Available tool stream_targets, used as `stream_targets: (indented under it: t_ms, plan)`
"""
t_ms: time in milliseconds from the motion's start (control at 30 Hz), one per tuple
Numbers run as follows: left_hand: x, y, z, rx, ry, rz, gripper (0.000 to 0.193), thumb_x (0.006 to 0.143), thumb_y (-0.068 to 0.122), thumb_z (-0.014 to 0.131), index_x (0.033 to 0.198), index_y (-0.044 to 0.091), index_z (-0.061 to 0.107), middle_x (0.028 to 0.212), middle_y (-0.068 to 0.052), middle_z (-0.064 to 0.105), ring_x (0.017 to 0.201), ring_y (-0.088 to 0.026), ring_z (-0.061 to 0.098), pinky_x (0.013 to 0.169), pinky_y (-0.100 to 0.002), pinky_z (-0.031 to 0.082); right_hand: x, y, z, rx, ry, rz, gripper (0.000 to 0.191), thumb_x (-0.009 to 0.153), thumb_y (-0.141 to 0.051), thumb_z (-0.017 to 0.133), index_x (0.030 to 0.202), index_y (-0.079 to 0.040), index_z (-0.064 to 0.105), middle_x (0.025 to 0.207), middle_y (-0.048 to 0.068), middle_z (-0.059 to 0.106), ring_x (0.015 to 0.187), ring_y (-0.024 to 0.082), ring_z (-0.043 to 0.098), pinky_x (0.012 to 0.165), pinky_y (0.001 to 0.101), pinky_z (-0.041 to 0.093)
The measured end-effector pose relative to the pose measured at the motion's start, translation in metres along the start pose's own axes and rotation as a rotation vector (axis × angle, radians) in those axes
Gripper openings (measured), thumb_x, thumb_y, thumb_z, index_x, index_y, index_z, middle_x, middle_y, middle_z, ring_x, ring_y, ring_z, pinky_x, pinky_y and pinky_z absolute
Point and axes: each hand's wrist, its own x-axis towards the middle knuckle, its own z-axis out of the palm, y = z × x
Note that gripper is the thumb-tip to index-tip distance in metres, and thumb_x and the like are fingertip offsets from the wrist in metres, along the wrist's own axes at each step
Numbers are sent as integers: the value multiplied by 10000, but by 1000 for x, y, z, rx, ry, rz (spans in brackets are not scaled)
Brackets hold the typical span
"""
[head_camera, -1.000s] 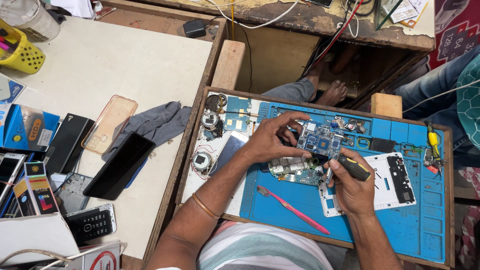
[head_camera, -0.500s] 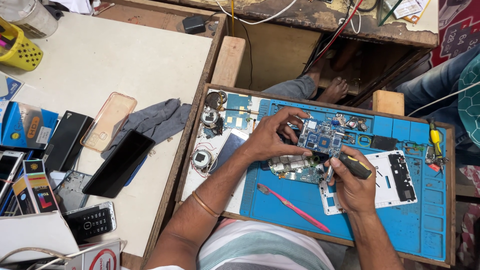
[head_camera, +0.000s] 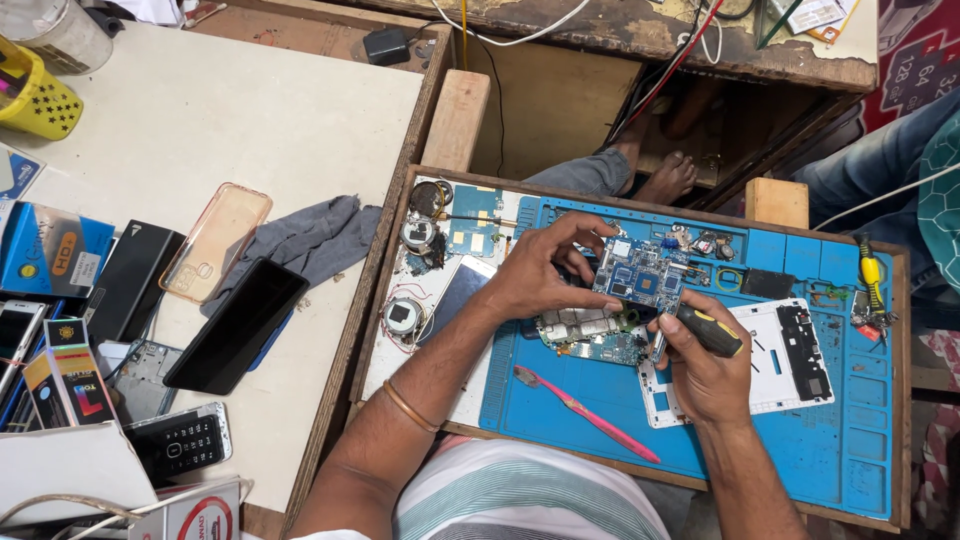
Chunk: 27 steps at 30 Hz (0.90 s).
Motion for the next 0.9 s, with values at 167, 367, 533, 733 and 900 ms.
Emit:
stream_targets:
  t_ms: [167, 367, 533, 733, 900]
  plan:
    - [1, 0, 0, -26, -6, -3, 783, 626, 284, 1006, 1294, 180, 610, 1073, -42, 727, 862, -101, 750, 772, -262, 658, -1, -2, 1, -31, -8, -4, 378, 953, -90, 725, 1286, 55, 620, 939, 141, 730, 735, 136, 703, 561, 230, 556]
    - [1, 0, -1, -87, -25, 2, 764, 637, 255, 1007, 1277, 177, 597, 1086, -35, 729, 863, -90, 741, 764, -250, 645, -1, -2, 2, -25, -11, 0, 379, 951, -77, 724, 1292, 52, 619, 939, 137, 730, 745, 147, 704, 572, 238, 550]
    - [0, -3, -6, -308, -41, -27, 586, 767, 167, 911, 1281, 82, 641, 1108, -53, 705, 853, -78, 713, 747, -226, 600, -1, -3, 1, -26, 0, -7, 364, 955, -72, 724, 1282, 52, 623, 944, 139, 729, 739, 152, 699, 563, 239, 543]
    - [4, -13, -10, -481, 14, -64, 192, 985, 85, 721, 1155, -4, 712, 996, -81, 766, 833, -85, 740, 750, -228, 638, -2, -1, 1, -77, -8, 4, 397, 943, -87, 733, 1299, 53, 624, 946, 148, 733, 754, 154, 703, 554, 236, 543]
    - [3, -19, -11, -467, 42, -49, 146, 960, 60, 753, 1082, -5, 708, 948, -81, 753, 829, -92, 741, 738, -235, 640, -2, 1, 0, -83, 0, 27, 403, 929, -87, 732, 1289, 52, 616, 956, 151, 737, 807, 157, 724, 545, 239, 546]
